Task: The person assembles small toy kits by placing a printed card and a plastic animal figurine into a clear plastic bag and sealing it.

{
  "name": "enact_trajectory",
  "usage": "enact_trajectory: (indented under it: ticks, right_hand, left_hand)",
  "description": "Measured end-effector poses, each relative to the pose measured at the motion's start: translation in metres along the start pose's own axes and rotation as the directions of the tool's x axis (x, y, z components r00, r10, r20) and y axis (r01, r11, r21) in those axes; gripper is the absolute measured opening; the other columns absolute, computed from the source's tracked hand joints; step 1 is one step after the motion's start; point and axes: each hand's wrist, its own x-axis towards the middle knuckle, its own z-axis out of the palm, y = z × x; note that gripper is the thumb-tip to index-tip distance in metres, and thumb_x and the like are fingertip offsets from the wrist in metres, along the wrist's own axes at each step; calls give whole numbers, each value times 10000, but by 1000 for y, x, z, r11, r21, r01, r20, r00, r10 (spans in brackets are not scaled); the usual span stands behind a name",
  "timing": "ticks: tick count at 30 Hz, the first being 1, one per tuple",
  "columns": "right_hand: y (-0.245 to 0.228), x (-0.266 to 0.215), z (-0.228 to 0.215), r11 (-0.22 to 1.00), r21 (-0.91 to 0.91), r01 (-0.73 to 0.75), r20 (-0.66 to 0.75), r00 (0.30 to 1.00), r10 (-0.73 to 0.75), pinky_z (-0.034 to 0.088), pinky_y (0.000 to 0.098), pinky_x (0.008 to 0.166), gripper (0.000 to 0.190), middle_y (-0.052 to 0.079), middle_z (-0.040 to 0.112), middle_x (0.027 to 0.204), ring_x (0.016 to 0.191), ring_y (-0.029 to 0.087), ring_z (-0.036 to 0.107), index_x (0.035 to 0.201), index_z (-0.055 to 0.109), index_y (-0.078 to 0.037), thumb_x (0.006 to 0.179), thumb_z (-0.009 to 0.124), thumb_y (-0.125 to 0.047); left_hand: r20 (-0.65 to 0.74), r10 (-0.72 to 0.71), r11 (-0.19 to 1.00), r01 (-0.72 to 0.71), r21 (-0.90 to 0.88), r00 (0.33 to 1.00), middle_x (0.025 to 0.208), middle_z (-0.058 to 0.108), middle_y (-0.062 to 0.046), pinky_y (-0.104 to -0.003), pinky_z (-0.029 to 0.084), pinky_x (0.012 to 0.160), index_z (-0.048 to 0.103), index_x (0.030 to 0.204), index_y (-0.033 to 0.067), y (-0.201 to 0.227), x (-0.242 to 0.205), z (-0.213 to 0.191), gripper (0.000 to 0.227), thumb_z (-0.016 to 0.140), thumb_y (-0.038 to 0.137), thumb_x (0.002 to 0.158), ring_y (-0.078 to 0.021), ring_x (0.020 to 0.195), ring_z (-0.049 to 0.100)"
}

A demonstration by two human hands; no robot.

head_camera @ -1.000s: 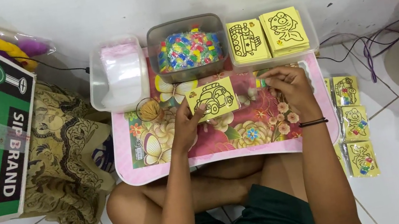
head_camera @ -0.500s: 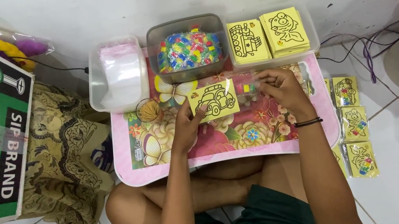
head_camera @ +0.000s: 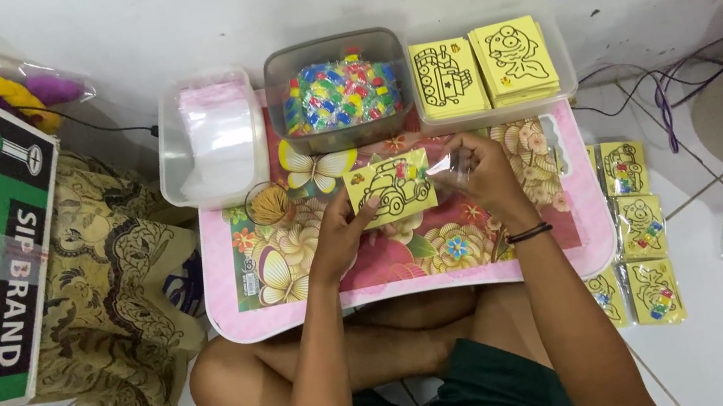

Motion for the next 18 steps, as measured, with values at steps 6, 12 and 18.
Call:
enact_trajectory:
  ticks: [6, 12, 18]
  right_hand:
    - [-31, 2, 17, 992, 27, 124, 64, 990, -125, 564, 298, 719, 575, 66, 538, 986, 847, 175, 646, 1215, 513, -42, 788, 898, -62]
    - [-79, -10, 33, 993, -109, 40, 266, 964, -10, 352, 678, 1079, 486, 240, 641, 1181, 1251, 456, 535, 1227, 666, -24, 815, 859, -194]
    - [-84, -7, 49, 999, 47, -7, 201, 980, -3, 481, 210, 691, 246, 43, 651, 765, 734, 102, 567, 935, 725, -32, 745, 880, -58]
  left_hand:
    - [10, -13, 1000, 13, 17, 1000, 766, 673, -125, -277, 522, 470, 620, 1201, -2, 18, -1, 5, 248, 640, 162, 1015, -168, 566, 636]
    - [32, -22, 1000, 21, 17, 999, 763, 672, -63, -241, 517, 512, 641, 1151, 35, 23, -4, 7, 218, 681, 166, 981, -115, 604, 630]
    - [46, 29, 999, -30, 22, 998, 696, 673, -91, -259, 519, 512, 671, 1068, 47, 29, 0, 6, 249, 630, 289, 1026, -127, 523, 623]
